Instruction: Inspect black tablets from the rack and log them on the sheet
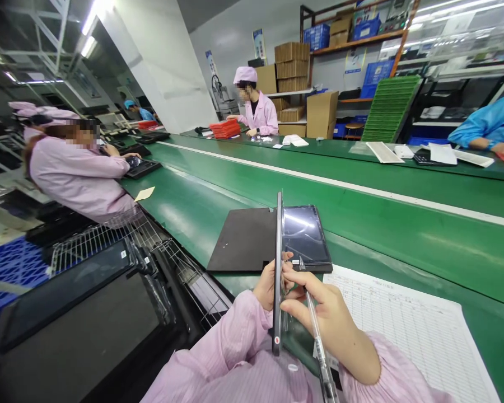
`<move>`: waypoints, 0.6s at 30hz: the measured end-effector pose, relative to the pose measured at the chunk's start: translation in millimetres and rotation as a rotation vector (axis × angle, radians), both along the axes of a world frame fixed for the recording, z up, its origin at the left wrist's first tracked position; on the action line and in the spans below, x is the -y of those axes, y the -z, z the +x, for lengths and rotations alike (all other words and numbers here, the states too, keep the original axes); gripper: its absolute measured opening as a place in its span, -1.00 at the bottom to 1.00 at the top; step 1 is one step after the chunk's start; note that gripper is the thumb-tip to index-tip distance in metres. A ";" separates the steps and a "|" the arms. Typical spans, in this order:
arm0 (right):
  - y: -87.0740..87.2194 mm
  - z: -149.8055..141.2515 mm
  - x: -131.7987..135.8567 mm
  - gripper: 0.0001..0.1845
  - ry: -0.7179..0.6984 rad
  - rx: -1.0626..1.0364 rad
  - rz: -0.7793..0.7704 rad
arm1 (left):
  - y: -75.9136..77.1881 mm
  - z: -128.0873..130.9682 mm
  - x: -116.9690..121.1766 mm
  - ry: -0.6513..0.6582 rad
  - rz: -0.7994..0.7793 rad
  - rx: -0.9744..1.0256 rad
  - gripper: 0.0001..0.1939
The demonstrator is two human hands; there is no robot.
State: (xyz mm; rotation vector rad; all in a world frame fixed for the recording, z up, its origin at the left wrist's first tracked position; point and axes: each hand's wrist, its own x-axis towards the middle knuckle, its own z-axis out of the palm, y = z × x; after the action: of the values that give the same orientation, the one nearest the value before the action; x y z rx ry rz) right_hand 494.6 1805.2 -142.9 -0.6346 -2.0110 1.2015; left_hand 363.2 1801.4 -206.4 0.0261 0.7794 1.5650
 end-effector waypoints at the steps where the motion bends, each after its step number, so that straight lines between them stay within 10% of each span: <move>1: 0.6 0.0 0.1 -0.71 0.010 0.008 -0.001 | -2.6 -0.4 0.7 0.010 -0.026 0.035 -0.79; 18: 3.4 -5.4 -0.4 -0.76 0.092 0.032 0.027 | -5.7 4.3 0.3 0.015 -0.131 0.063 -0.76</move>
State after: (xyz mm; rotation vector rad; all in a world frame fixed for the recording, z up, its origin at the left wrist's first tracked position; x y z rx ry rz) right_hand 489.2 1805.6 -146.3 -0.7295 -1.9988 1.1146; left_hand 367.4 1801.1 -200.6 -0.1128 0.8288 1.4905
